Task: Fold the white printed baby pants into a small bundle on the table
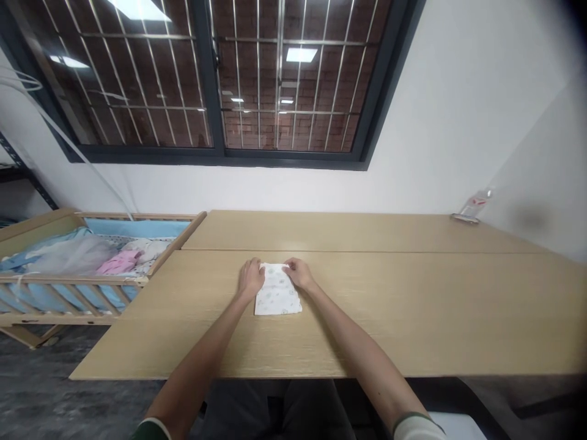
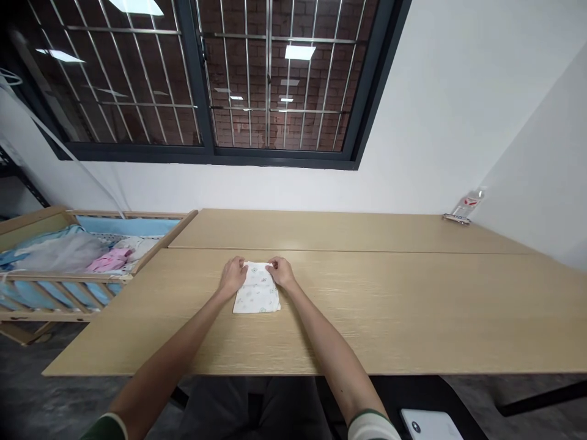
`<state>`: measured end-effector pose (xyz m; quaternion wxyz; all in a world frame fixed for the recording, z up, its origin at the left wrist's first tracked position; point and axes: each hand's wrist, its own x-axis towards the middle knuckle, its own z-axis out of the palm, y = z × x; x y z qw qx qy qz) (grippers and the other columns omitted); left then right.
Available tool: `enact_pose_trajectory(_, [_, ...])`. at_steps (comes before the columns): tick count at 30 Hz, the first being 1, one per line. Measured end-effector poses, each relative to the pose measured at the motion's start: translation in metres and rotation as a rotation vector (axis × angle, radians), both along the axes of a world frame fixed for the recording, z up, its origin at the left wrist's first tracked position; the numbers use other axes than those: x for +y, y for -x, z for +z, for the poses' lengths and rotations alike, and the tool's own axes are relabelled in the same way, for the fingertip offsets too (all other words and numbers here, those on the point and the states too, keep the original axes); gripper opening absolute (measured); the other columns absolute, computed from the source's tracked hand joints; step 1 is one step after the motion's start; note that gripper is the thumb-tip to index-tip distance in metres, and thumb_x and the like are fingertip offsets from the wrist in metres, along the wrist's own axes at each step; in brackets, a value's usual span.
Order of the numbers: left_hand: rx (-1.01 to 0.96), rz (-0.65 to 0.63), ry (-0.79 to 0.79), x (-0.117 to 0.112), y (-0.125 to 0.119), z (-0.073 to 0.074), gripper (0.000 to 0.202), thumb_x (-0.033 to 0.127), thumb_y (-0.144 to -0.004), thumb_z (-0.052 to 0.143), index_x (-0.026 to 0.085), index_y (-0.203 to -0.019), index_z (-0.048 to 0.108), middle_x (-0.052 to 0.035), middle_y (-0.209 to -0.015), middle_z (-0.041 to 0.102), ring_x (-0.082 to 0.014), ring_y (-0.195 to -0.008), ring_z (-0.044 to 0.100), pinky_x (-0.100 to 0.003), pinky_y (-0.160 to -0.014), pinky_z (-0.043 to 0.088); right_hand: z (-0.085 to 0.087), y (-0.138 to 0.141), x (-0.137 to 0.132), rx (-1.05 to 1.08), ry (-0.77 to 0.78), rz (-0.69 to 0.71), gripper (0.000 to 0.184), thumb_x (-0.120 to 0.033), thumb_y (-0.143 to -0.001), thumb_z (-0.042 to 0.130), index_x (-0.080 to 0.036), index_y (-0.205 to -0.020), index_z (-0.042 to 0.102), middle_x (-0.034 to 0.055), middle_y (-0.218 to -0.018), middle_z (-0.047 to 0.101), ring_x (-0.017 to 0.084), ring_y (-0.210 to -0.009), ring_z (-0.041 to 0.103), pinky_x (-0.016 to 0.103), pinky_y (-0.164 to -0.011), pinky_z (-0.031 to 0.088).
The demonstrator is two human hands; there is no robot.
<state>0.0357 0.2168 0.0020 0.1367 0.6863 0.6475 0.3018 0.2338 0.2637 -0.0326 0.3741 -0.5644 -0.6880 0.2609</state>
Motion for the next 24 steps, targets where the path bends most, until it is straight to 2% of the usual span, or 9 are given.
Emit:
enact_pose_trajectory(3, [0.08, -0.01, -0.042, -0.034, -0.004, 0.005, 0.037, 0.027, -0.1, 0.046, 0.01, -0.132, 0.056, -0.0209, -0.13, 0.062, -0.0288, -0.124, 0.056, -0.039, -0.105, 0.04, 0.006, -0.003, -0.004, -0.011, -0.04, -0.018, 0.028, -0.031, -0.091, 0.055, -0.014, -0.109, 0.069, 0.0136, -0.111, 0.07, 0.023, -0.096, 0.067, 0.039, -0.092, 0.054])
enact_pose_trajectory(6, [0.175, -0.09, -0.063, -0.09, -0.014, -0.004, 0.037, 0.036, -0.099, 0.049, 0.014, -0.127, 0.061, -0.0177, -0.126, 0.064, -0.0318, -0.121, 0.057, -0.043, -0.103, 0.042, 0.021, 0.0, -0.024, -0.067, -0.184, 0.057, 0.038, -0.036, -0.098, 0.05, -0.015, -0.127, 0.063, 0.0164, -0.13, 0.062, 0.025, -0.118, 0.062, 0.043, -0.106, 0.048])
enact_pose_trajectory(9, [0.364, -0.117, -0.203, -0.145, -0.028, -0.028, 0.05, 0.04, -0.098, 0.049, 0.011, -0.138, 0.055, -0.0206, -0.14, 0.058, -0.0362, -0.13, 0.051, -0.048, -0.105, 0.042, 0.041, 0.015, -0.06, -0.201, -0.298, 0.365, 0.046, -0.042, -0.103, 0.046, -0.019, -0.142, 0.055, 0.0147, -0.146, 0.055, 0.026, -0.138, 0.049, 0.045, -0.117, 0.037])
enact_pose_trajectory(11, [0.416, -0.091, -0.261, -0.167, -0.036, -0.044, 0.054, 0.041, -0.098, 0.049, 0.009, -0.141, 0.053, -0.0222, -0.144, 0.055, -0.0383, -0.134, 0.047, -0.05, -0.106, 0.041, 0.05, 0.028, -0.087, -0.296, -0.298, 0.611, 0.05, -0.045, -0.105, 0.042, -0.021, -0.149, 0.049, 0.0121, -0.157, 0.045, 0.025, -0.147, 0.038, 0.044, -0.122, 0.031])
enact_pose_trajectory(14, [0.416, -0.068, -0.283, -0.178, -0.04, -0.058, 0.046, 0.041, -0.098, 0.049, 0.013, -0.131, 0.065, -0.019, -0.134, 0.064, -0.038, -0.126, 0.054, -0.053, -0.106, 0.041, 0.048, 0.044, -0.116, -0.374, -0.227, 0.885, 0.054, -0.046, -0.107, 0.036, -0.024, -0.156, 0.04, 0.0065, -0.166, 0.032, 0.022, -0.154, 0.027, 0.04, -0.126, 0.023])
enact_pose_trajectory(16, [0.392, -0.074, -0.284, -0.177, -0.039, -0.061, 0.039, 0.04, -0.098, 0.051, 0.017, -0.122, 0.071, -0.0153, -0.124, 0.07, -0.0364, -0.117, 0.059, -0.054, -0.106, 0.042, 0.04, 0.048, -0.121, -0.398, -0.138, 0.959, 0.055, -0.048, -0.108, 0.033, -0.025, -0.158, 0.036, 0.0046, -0.167, 0.027, 0.02, -0.155, 0.023, 0.039, -0.127, 0.018])
enact_pose_trajectory(18, [0.373, -0.069, -0.293, -0.175, -0.038, -0.06, 0.039, 0.04, -0.097, 0.052, 0.017, -0.121, 0.072, -0.0152, -0.124, 0.07, -0.0361, -0.117, 0.059, -0.053, -0.105, 0.042, 0.03, 0.048, -0.116, -0.431, -0.041, 0.958, 0.056, -0.05, -0.108, 0.029, -0.027, -0.159, 0.034, 0.0032, -0.167, 0.025, 0.019, -0.156, 0.02, 0.04, -0.128, 0.015])
enact_pose_trajectory(20, [0.365, -0.048, -0.299, -0.174, -0.037, -0.059, 0.043, 0.039, -0.097, 0.051, 0.014, -0.127, 0.067, -0.0177, -0.132, 0.065, -0.0373, -0.124, 0.055, -0.053, -0.106, 0.043, 0.023, 0.046, -0.106, -0.479, 0.025, 0.916, 0.058, -0.053, -0.108, 0.024, -0.028, -0.16, 0.031, 0.0021, -0.168, 0.023, 0.019, -0.156, 0.016, 0.042, -0.128, 0.011])
enact_pose_trajectory(24, [0.346, -0.05, -0.278, -0.174, -0.037, -0.058, 0.048, 0.04, -0.097, 0.05, 0.017, -0.139, 0.059, -0.0169, -0.145, 0.057, -0.0384, -0.139, 0.044, -0.053, -0.107, 0.042, 0.016, 0.042, -0.079, -0.574, 0.022, 0.826, 0.061, -0.058, -0.107, 0.021, -0.03, -0.161, 0.024, 0.0005, -0.169, 0.018, 0.019, -0.157, 0.011, 0.043, -0.128, 0.006])
